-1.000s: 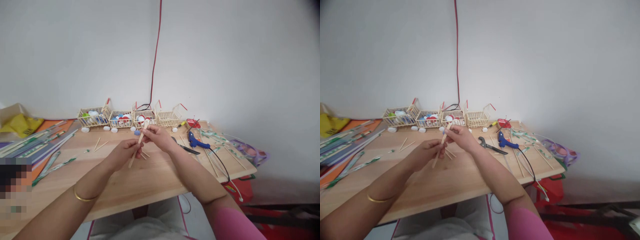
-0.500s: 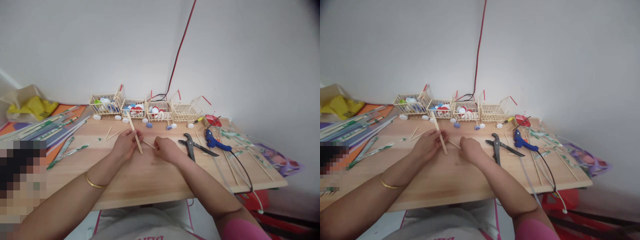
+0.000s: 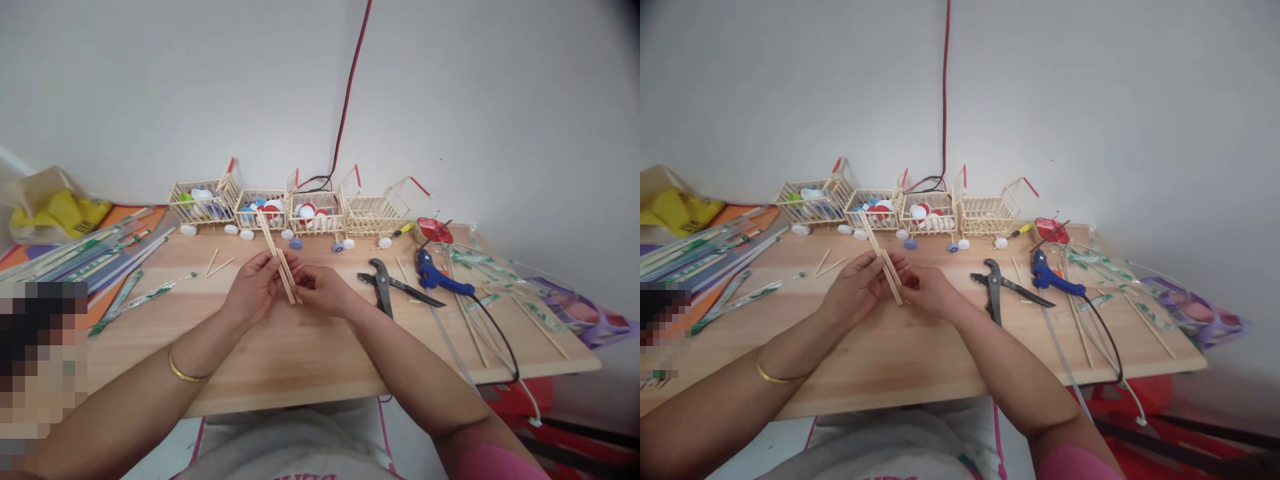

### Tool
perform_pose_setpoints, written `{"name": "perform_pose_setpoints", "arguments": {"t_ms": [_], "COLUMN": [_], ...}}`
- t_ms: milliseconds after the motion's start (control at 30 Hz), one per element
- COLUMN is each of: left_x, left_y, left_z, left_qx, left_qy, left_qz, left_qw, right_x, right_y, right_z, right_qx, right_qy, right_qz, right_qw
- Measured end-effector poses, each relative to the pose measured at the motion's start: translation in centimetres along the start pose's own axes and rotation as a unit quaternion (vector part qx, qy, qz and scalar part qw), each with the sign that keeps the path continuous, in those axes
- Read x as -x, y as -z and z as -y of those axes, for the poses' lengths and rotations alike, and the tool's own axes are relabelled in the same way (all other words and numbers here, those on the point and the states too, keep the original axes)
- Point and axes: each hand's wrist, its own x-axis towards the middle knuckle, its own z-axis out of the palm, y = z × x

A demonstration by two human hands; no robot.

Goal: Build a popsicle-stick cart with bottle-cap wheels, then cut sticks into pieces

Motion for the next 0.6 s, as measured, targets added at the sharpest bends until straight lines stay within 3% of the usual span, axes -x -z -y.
{"name": "perform_pose_setpoints", "arguments": {"t_ms": [167,267,433,600], "left_x": [0.5,1.0,1.9,1.6], "left_y": [0.4,0.5,0.2,0.5], "left_z": [0.2,-0.2,-1.5,-1.5], "left_qx": [-0.089,-0.183,-0.301,-0.328], "left_qy": [-0.056,-0.089,-0.159,-0.162], "left_qz": [0.048,0.09,0.146,0.161], "left_qw": [0.993,0.975,0.929,0.917], "right_x": [0.1,0.3,0.3,0.2], "right_y": [0.1,0.1,-0.1,0.0], "right_z": [-0.2,-0.4,0.1,0.0], "right_qx": [-0.072,-0.058,0.047,0.135], "right_qy": [0.001,-0.022,0.035,0.076], "right_qz": [0.055,0.088,0.024,0.016], "right_qw": [0.996,0.994,0.998,0.988]}}
